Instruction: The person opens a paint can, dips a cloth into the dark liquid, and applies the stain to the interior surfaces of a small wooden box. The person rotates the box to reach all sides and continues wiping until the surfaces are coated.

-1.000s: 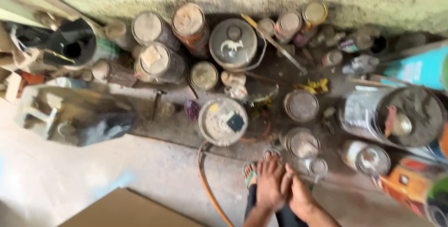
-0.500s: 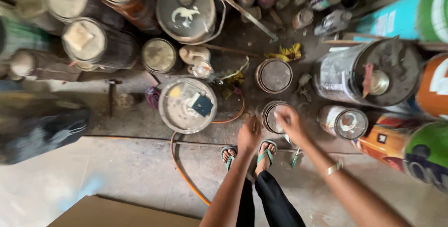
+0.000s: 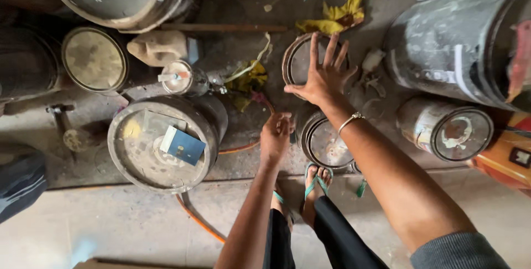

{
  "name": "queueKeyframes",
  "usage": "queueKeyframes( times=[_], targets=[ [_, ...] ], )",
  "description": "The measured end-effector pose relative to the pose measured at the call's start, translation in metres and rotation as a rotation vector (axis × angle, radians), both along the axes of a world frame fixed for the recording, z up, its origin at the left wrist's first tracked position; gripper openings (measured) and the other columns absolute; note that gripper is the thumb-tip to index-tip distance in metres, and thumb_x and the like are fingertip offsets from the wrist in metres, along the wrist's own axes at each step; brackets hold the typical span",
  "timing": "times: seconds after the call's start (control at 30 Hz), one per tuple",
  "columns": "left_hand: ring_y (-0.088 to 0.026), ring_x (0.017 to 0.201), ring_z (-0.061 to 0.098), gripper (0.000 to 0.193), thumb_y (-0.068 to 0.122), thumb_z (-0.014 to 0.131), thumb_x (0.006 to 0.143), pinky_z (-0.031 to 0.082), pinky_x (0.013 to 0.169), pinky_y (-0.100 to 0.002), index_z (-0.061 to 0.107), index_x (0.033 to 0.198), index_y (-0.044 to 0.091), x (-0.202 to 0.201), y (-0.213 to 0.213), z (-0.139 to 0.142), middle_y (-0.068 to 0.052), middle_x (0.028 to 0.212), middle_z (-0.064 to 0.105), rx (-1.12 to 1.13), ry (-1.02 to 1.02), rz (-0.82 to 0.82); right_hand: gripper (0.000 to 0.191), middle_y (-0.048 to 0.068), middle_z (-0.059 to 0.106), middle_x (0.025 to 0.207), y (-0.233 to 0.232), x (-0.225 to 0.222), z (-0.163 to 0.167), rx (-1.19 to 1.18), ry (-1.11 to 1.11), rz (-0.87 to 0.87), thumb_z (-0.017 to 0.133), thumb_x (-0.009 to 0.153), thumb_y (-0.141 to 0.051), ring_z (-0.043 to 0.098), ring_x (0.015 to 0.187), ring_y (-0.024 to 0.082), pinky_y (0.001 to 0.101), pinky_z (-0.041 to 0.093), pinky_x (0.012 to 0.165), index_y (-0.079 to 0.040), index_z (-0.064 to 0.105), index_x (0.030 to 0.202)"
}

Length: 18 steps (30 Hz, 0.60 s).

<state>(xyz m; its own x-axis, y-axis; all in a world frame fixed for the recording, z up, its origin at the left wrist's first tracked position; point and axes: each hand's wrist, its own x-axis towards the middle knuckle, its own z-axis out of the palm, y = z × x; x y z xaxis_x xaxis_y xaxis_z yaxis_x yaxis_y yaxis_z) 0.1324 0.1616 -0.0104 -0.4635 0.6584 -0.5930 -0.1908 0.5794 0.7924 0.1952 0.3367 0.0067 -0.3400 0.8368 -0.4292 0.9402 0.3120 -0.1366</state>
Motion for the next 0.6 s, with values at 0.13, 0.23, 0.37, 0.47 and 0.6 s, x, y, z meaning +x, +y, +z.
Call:
queueKeyframes(
  times=[0.13,0.23,0.37,0.47,0.6],
  targets=[
    [-0.015,0.081,0.074,0.024,0.016,0.055,0.102,0.058,0.075,-0.029,0.068,0.117,0.002,0.002,0.003,-0.014,-0.012,0.091,0.077,0.000,0.001,-0.022,0.147,0.026,-0.005,0.168,0.005,0.000,-0.009,-0.092,0.001,-0.042,0.089,0.059,-0.068,0.007,0.150,0.060,0.0880,0.028,0.098,-0.028,-0.004,0.166],
    [-0.015,0.078,0.074,0.025,0.020,0.056,0.103,0.058,0.074,-0.029,0.068,0.116,0.003,0.000,0.015,-0.016,-0.011,0.089,0.078,-0.038,-0.016,-0.049,0.147,0.027,-0.005,0.166,0.016,0.002,-0.009,-0.145,-0.003,-0.060,0.090,0.059,-0.065,0.006,0.148,0.061,0.0876,0.028,0.098,-0.028,-0.005,0.165],
    [-0.021,0.097,0.072,0.045,0.012,0.058,0.096,0.056,0.083,-0.033,0.055,0.141,0.008,-0.006,0.033,-0.015,-0.017,0.114,0.073,-0.117,0.096,-0.133,0.145,0.032,-0.004,0.165,0.034,0.015,-0.010,-0.175,0.029,0.005,0.090,0.061,-0.063,0.007,0.146,0.065,0.0890,0.029,0.094,-0.025,-0.004,0.164],
    [-0.029,0.129,0.055,0.082,-0.002,0.056,0.085,0.051,0.102,-0.037,0.030,0.162,0.009,-0.003,0.046,-0.014,-0.021,0.151,0.048,0.080,0.348,-0.294,0.144,0.033,-0.003,0.164,0.041,0.030,-0.011,-0.170,0.061,0.079,0.090,0.060,-0.061,0.008,0.145,0.067,0.0904,0.028,0.093,-0.023,-0.002,0.164],
    [-0.030,0.151,0.028,0.102,-0.007,0.061,0.073,0.044,0.115,-0.041,0.014,0.163,0.009,0.007,0.064,-0.009,-0.011,0.170,0.017,-0.047,0.557,-0.604,0.145,0.033,-0.002,0.166,0.035,0.039,-0.011,-0.173,0.052,0.186,0.089,0.059,-0.055,0.008,0.146,0.067,0.0903,0.028,0.095,-0.023,-0.001,0.167]
  ],
)
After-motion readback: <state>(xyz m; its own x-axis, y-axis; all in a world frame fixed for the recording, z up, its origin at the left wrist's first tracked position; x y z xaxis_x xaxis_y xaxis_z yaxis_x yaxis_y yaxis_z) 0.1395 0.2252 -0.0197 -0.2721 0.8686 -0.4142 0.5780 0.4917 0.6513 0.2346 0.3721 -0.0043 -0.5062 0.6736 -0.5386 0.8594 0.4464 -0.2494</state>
